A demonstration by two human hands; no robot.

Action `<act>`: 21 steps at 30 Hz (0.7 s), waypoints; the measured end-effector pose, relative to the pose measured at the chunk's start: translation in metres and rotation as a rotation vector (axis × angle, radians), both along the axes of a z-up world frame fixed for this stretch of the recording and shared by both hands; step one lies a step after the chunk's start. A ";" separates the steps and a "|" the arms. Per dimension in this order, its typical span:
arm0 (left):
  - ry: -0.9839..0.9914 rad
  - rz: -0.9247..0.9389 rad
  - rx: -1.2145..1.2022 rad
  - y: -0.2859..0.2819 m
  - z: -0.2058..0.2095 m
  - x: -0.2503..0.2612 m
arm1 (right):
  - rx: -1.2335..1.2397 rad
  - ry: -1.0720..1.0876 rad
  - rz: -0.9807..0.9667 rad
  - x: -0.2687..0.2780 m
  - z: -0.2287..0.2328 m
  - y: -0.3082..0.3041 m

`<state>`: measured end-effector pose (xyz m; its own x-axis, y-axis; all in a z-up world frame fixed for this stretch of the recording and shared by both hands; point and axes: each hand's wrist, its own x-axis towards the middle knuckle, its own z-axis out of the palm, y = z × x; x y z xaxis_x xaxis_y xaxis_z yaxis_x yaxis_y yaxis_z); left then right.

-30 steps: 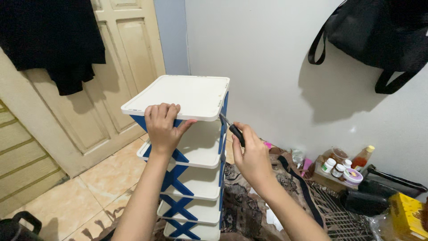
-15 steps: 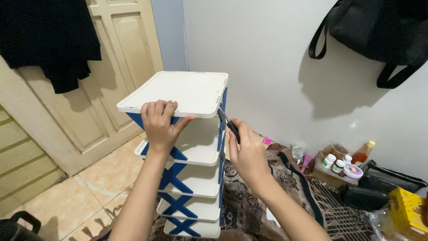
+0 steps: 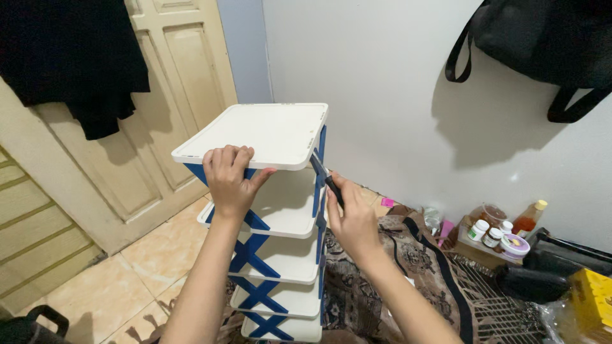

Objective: The person uses a screwdriver to remove screws from a white and blue plastic shelving unit. They detach the top shelf and continue unscrewing joints to separate the frame components.

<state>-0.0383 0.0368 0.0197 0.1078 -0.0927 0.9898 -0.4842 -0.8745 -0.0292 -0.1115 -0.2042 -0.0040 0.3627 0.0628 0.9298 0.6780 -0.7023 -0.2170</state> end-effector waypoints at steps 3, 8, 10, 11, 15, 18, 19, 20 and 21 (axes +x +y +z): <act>0.004 -0.004 0.007 -0.002 -0.002 0.001 | 0.036 0.091 0.031 0.003 0.006 -0.018; 0.029 0.002 -0.006 -0.001 -0.002 0.001 | 0.026 -0.024 0.106 0.021 -0.017 -0.007; 0.019 -0.003 -0.007 -0.002 -0.002 0.000 | 0.048 -0.074 0.129 0.033 -0.028 0.000; 0.013 -0.004 -0.004 -0.002 -0.003 -0.001 | 0.069 -0.064 0.140 0.039 -0.032 0.003; -0.013 0.024 0.011 -0.002 -0.002 -0.003 | 0.050 -0.011 0.075 0.057 -0.041 0.020; 0.003 0.032 -0.001 0.002 -0.001 -0.001 | 0.114 0.028 0.100 0.056 -0.046 0.022; 0.001 0.023 -0.001 0.002 0.000 -0.001 | 0.132 0.048 0.101 0.053 -0.048 0.019; -0.002 0.014 0.000 0.001 0.000 0.000 | 0.150 0.068 0.103 0.049 -0.051 0.012; -0.001 0.004 -0.003 0.001 0.000 0.001 | 0.165 0.090 0.104 0.045 -0.053 0.005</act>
<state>-0.0376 0.0376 0.0192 0.1070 -0.0892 0.9902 -0.4805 -0.8766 -0.0271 -0.0663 -0.1995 -0.0569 0.4446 -0.0464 0.8945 0.7172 -0.5798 -0.3866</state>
